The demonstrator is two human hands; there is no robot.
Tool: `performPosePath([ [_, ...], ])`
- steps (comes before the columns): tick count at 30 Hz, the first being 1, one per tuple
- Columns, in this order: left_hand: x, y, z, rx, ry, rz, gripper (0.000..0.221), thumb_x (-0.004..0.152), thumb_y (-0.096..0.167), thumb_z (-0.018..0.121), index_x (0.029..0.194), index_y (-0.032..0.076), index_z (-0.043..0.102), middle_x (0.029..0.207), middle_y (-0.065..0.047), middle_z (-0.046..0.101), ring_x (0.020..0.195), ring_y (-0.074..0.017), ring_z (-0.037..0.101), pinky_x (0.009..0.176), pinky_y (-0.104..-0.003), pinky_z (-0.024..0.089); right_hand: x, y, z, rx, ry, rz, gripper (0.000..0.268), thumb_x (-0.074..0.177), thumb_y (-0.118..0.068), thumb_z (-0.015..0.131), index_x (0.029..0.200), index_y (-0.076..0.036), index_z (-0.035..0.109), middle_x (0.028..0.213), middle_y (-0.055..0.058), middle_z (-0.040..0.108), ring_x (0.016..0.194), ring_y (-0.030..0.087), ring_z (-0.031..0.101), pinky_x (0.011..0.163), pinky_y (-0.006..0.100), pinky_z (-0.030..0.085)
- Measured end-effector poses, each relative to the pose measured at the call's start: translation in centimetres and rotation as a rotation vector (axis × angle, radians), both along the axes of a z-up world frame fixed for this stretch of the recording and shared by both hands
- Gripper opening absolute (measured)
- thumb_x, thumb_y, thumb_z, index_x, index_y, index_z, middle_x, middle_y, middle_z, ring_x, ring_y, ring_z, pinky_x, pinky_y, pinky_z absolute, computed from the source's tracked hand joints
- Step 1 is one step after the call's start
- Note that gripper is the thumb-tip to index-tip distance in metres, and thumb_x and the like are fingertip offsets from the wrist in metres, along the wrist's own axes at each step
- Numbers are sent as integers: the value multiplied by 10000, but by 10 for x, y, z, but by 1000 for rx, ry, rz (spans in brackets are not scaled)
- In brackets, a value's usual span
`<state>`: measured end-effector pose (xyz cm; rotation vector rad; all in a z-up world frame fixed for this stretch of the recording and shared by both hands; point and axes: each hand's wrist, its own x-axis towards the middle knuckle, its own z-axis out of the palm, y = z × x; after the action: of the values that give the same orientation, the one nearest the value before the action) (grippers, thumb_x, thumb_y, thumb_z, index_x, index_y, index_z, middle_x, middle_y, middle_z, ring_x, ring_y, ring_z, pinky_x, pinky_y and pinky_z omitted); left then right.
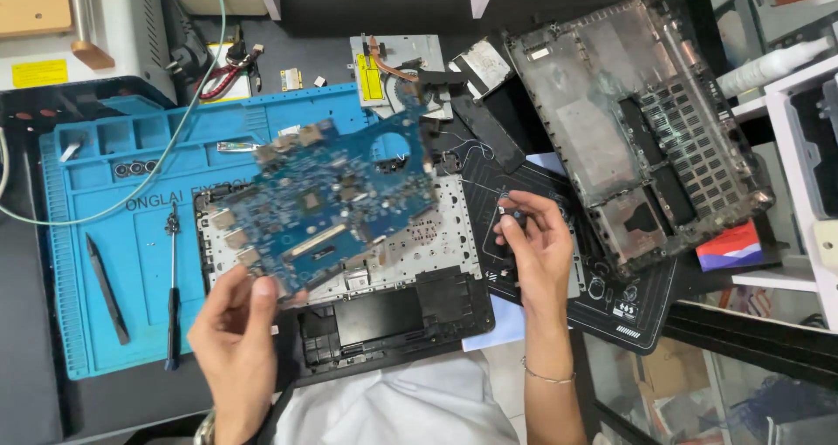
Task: The person uses a screwdriver to remove screws from the metal shielding of a disassembled laptop. They then lift the motherboard out of the chassis and place it back down, followed by connecting a small ribbon cable to the board.
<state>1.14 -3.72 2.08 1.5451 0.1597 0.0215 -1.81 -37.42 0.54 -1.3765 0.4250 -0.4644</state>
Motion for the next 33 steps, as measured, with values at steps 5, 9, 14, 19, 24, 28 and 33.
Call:
performPosePath([
  [5, -7, 50, -12, -196, 8, 134, 292, 1109, 88, 576, 1339, -91, 595, 1062, -96, 692, 919, -138, 672, 837, -373, 613, -12, 9, 9, -305, 144, 29, 327, 952, -16, 695, 1274, -12, 643, 1140, 97, 715, 960, 132, 642, 827, 257, 523],
  [9, -26, 91, -38, -222, 69, 229, 278, 1126, 89, 554, 1341, -84, 583, 1134, -124, 690, 950, -189, 695, 802, -381, 604, -10, 28, 30, -843, 280, -14, 330, 918, -86, 750, 1239, -63, 680, 1125, 74, 741, 1020, 207, 705, 919, 327, 540],
  [14, -48, 131, -40, -232, 120, 295, 297, 1135, 75, 526, 1358, -116, 574, 1210, -179, 684, 1000, -232, 705, 791, -390, 596, -10, 52, 43, -1155, 158, -83, 388, 892, -61, 773, 1263, -32, 662, 1276, 156, 646, 1194, 344, 620, 1027, 432, 501],
  [19, -71, 165, -58, -260, 88, 307, 274, 1165, 54, 509, 1328, -161, 553, 1180, -223, 672, 1021, -272, 705, 801, -404, 596, -5, 94, 40, -1065, 85, 8, 380, 889, -87, 783, 1247, -43, 664, 1290, 135, 637, 1212, 320, 627, 1038, 422, 520],
  [24, -73, 162, -57, -243, 122, 356, 322, 1149, 69, 515, 1386, -145, 554, 1236, -212, 672, 1029, -266, 701, 808, -413, 592, 13, 132, 41, -1070, -22, 484, 455, 792, -147, 850, 1205, -33, 698, 1201, 114, 654, 1143, 317, 609, 1001, 445, 473],
  [28, -68, 147, -52, -235, 162, 338, 329, 1133, 94, 526, 1372, -131, 560, 1219, -187, 681, 1015, -241, 700, 788, -399, 584, 15, 135, 31, -1129, -25, 530, 332, 788, -133, 844, 1085, -49, 722, 1179, 99, 670, 1147, 321, 614, 1007, 465, 461],
  [33, -53, 120, -49, -192, 215, 296, 313, 1083, 91, 570, 1333, -97, 573, 1129, -126, 700, 939, -166, 684, 805, -362, 591, 8, 130, 23, -1006, -29, 478, 173, 807, -45, 827, 925, -45, 700, 1124, 52, 698, 1162, 294, 651, 1016, 434, 517],
])
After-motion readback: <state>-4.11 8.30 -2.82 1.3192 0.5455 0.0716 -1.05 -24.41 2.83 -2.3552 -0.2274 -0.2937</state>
